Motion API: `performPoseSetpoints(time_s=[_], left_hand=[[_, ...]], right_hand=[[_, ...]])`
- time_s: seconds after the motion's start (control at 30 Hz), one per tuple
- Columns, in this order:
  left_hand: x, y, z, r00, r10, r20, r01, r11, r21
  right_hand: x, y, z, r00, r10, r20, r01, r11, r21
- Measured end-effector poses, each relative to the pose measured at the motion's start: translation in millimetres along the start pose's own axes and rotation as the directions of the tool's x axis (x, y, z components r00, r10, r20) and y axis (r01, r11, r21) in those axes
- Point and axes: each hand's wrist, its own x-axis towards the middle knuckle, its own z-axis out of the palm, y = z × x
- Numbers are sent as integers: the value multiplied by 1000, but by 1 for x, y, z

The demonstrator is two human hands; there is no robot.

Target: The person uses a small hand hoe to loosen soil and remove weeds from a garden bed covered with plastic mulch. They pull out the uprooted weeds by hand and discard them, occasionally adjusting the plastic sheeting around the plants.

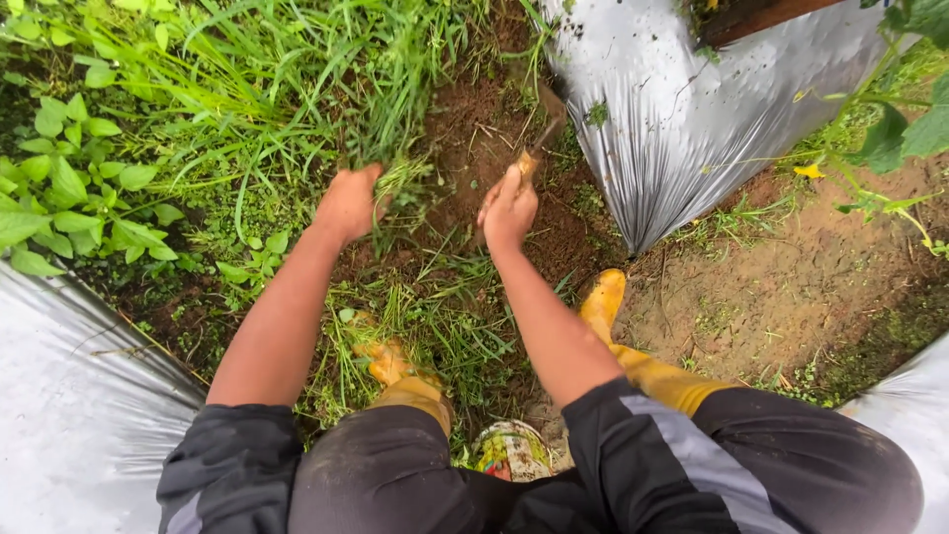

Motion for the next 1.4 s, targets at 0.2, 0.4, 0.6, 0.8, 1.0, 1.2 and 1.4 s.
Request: performPoseSetpoints(time_s=[0.2,0.4,0.6,0.8,1.0,1.2,1.4], left_hand=[[-39,-21,35,990,-107,-96,123,975,185],[-50,-33,83,984,-173,43,166,978,129],[-34,-94,148,982,-169,81,145,957,250],[-43,-51,105,973,-198,118,179,971,156],[-41,-76,127,971,-208,114,190,971,147],[-44,-65,114,971,-204,121,192,976,107],[-43,-86,137,973,-207,104,196,975,105]], right_hand=[[30,7,42,990,37,-133,-42,999,-33],[35,-16,57,983,157,99,-181,928,325],[13,5,18,992,-65,104,56,995,79],[77,7,41,990,-103,95,97,993,67],[77,-6,44,993,-32,118,34,999,-18],[77,22,13,994,-61,92,75,985,-158],[83,36,16,970,-240,-38,216,926,-311]])
